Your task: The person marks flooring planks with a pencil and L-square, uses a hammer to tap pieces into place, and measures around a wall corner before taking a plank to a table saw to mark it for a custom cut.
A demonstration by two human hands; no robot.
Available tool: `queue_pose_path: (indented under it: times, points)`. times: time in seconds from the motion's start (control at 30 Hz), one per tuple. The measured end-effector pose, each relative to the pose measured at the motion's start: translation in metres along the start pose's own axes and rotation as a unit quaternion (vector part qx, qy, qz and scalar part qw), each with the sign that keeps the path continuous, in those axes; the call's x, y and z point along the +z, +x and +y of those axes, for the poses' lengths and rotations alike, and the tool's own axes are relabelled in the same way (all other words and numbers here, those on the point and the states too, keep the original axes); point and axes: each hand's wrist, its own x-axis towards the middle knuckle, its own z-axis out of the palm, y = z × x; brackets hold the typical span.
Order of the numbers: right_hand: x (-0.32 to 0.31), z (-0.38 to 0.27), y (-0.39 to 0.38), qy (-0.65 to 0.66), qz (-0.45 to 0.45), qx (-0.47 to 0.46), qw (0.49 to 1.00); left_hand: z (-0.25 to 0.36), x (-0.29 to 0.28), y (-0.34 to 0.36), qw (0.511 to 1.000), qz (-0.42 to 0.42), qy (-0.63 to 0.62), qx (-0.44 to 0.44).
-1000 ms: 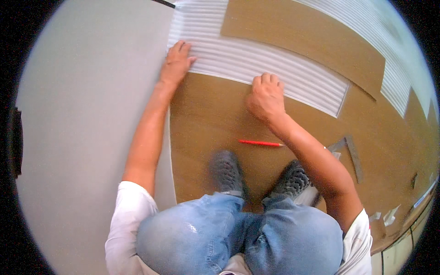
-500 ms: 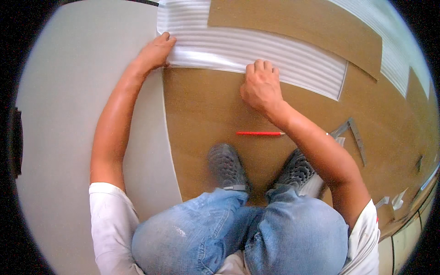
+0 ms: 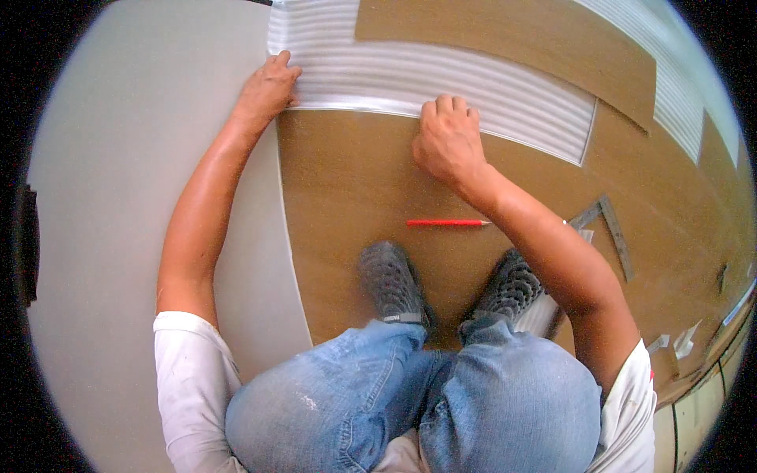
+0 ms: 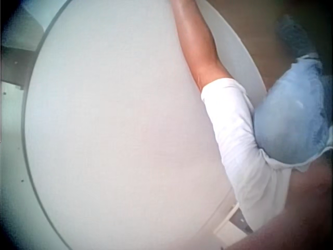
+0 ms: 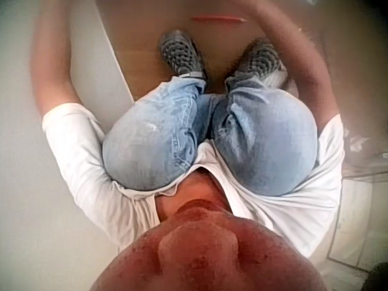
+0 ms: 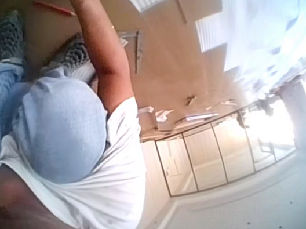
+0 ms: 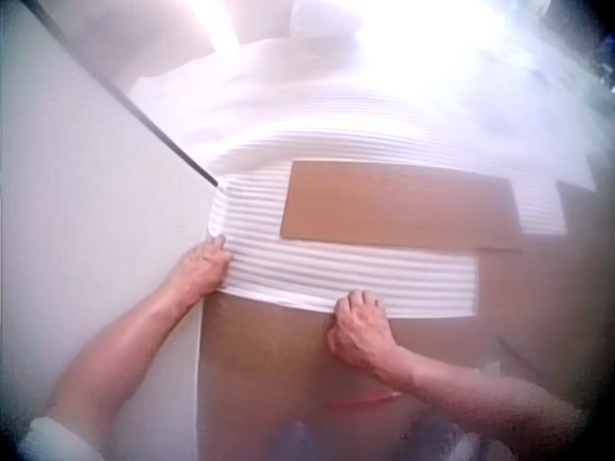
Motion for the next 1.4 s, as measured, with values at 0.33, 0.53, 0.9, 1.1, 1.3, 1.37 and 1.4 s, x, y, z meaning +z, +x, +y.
queue_pose_path:
  times: [0.33,0.53,0.9,1.1,1.3,1.37,1.4]
  points:
    - [-0.001,0.002,0.003,0.01,-0.025,0.014,1.0,-0.004,0.005,0.002,0.999,-0.003,0.05,0.002]
    - [0.001,0.002,0.001,0.014,0.015,-0.009,1.0,-0.011,0.007,0.0,0.997,-0.047,0.063,0.016]
    - [-0.001,0.002,-0.001,0.013,0.018,-0.015,1.0,-0.006,0.0,-0.002,0.986,0.043,0.149,0.059]
    - [-0.001,0.003,-0.002,0.013,0.002,-0.002,1.0,-0.008,-0.002,0.003,0.98,0.051,0.171,0.088]
    - [-0.006,0.001,0.001,0.031,-0.006,0.008,0.999,-0.012,-0.004,0.008,0.979,-0.017,0.182,0.094]
    - [-0.007,0.001,0.0,0.039,0.002,0.011,0.999,-0.011,-0.007,0.009,0.974,-0.046,0.195,0.103]
    - [-0.007,0.002,0.0,0.036,0.002,0.01,0.999,-0.01,-0.009,0.009,0.974,-0.047,0.195,0.105]
